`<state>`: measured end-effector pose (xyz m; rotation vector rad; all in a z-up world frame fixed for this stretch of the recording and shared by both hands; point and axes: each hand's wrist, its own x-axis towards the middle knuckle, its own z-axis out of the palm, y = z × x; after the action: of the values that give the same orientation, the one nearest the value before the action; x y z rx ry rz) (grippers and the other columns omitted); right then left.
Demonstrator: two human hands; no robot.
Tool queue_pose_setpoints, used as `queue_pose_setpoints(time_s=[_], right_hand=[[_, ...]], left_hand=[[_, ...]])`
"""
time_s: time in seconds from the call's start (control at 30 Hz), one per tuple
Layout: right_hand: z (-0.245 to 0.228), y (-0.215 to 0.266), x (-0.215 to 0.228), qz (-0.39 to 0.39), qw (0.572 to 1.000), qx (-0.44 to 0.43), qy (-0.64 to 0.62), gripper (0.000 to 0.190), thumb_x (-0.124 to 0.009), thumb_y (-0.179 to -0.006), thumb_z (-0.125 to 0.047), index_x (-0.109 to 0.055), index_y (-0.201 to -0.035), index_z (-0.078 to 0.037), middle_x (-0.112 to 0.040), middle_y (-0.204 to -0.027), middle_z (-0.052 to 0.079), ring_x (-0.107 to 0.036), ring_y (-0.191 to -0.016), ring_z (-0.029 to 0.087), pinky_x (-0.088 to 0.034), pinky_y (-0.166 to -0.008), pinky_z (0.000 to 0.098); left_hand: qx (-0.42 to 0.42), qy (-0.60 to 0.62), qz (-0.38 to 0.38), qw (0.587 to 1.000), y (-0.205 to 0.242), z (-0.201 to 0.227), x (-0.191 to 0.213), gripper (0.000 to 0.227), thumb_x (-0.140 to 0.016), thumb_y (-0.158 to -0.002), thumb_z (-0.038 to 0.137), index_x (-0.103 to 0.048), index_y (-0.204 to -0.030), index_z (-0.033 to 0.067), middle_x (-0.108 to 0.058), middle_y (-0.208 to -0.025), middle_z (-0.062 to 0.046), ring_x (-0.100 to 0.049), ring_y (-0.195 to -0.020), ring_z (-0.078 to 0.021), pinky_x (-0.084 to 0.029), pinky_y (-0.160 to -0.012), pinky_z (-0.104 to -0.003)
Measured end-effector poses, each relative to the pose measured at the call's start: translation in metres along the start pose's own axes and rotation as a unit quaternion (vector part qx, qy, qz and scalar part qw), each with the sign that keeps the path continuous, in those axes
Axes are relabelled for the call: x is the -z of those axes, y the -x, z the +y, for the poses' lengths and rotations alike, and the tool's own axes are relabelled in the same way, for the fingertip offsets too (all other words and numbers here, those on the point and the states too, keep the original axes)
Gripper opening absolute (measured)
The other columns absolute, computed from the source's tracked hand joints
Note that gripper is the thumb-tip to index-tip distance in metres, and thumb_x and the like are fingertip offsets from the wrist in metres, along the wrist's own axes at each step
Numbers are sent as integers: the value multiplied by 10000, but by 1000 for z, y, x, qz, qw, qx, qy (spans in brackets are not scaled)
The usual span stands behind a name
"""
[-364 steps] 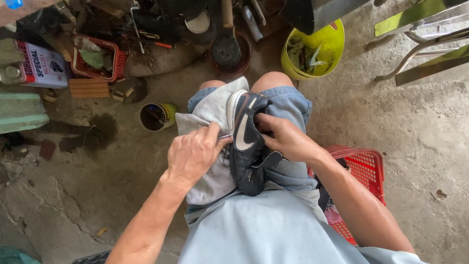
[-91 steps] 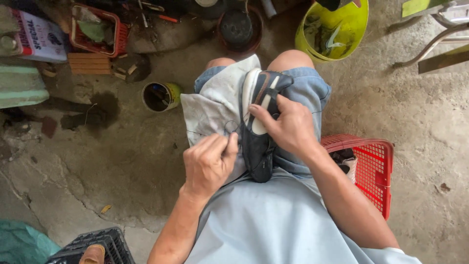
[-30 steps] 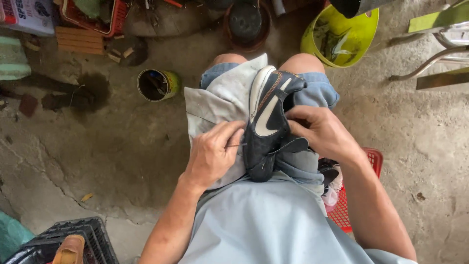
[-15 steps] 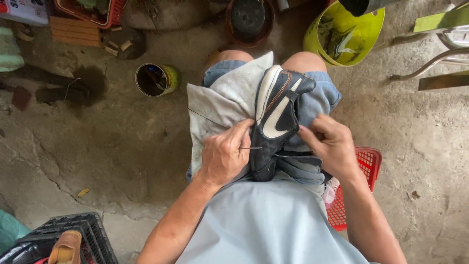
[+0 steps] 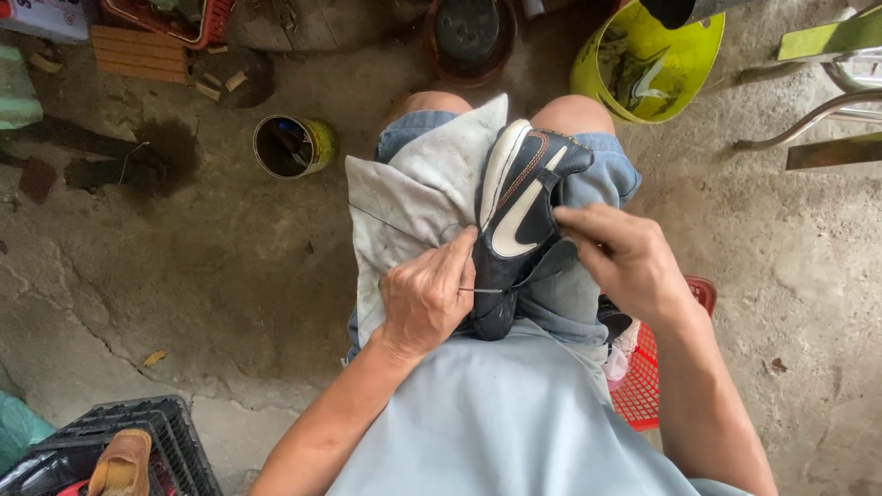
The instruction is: The person sits and sews a black Nike sneaker resting on their lap using a needle and thread. They repeatedly push the needle through the shoe's upper and pull the thread to secure the stitches.
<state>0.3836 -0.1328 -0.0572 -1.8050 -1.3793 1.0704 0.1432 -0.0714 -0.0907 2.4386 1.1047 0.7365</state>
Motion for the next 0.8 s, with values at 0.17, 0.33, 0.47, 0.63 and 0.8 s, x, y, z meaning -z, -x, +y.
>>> queue_pose_setpoints(time_s=[0.17, 0.33, 0.47, 0.63, 0.8], right_hand=[[-9, 12, -1, 7, 973, 75, 217, 344, -683, -859, -66, -770, -1169, -186, -691, -815, 53, -693, -747, 265, -549, -636, 412], [22, 30, -23, 69, 970, 101, 212, 272, -700, -887, -48, -805, -1098, -184, -735, -776, -27, -720, -696, 191, -570, -612, 302], [40, 46, -28, 93, 984, 75, 135, 259, -705, -882, 3, -802, -1088, -118, -758, -815, 40, -745, -782, 256, -599, -655, 366], [47, 48, -29, 102, 989, 68, 85, 302, -678, -844, 55, -798, -1082, -86, -768, -838, 105, -747, -826, 339, -605, -650, 442], [37, 48, -35, 157, 987, 44, 6, 138, -752, -938, -82, -776, -1063, -29, -727, -769, 135, -725, -712, 332, -561, -596, 391]], left_hand=[[-16, -8, 5, 1000, -1, -1, 0, 253, -589, -955, 70, -735, -1160, 96, -647, -652, -6, -651, -552, -175, -526, -490, -266], [-29, -14, 7, 999, 3, -6, -5, 269, -592, -949, 72, -748, -1167, 87, -633, -657, 6, -637, -548, -165, -522, -489, -263], [-40, 19, 5, 999, 2, -6, -4, 260, -582, -958, 68, -755, -1152, 75, -605, -637, -10, -631, -543, -185, -527, -503, -264], [-52, 48, 1, 997, -3, -6, -6, 238, -573, -973, 77, -762, -1117, 75, -607, -624, -10, -650, -547, -191, -532, -506, -273], [27, 83, 10, 996, -13, 16, 13, 179, -566, -1014, 158, -730, -1019, 84, -547, -543, -50, -627, -496, -226, -515, -477, -293]])
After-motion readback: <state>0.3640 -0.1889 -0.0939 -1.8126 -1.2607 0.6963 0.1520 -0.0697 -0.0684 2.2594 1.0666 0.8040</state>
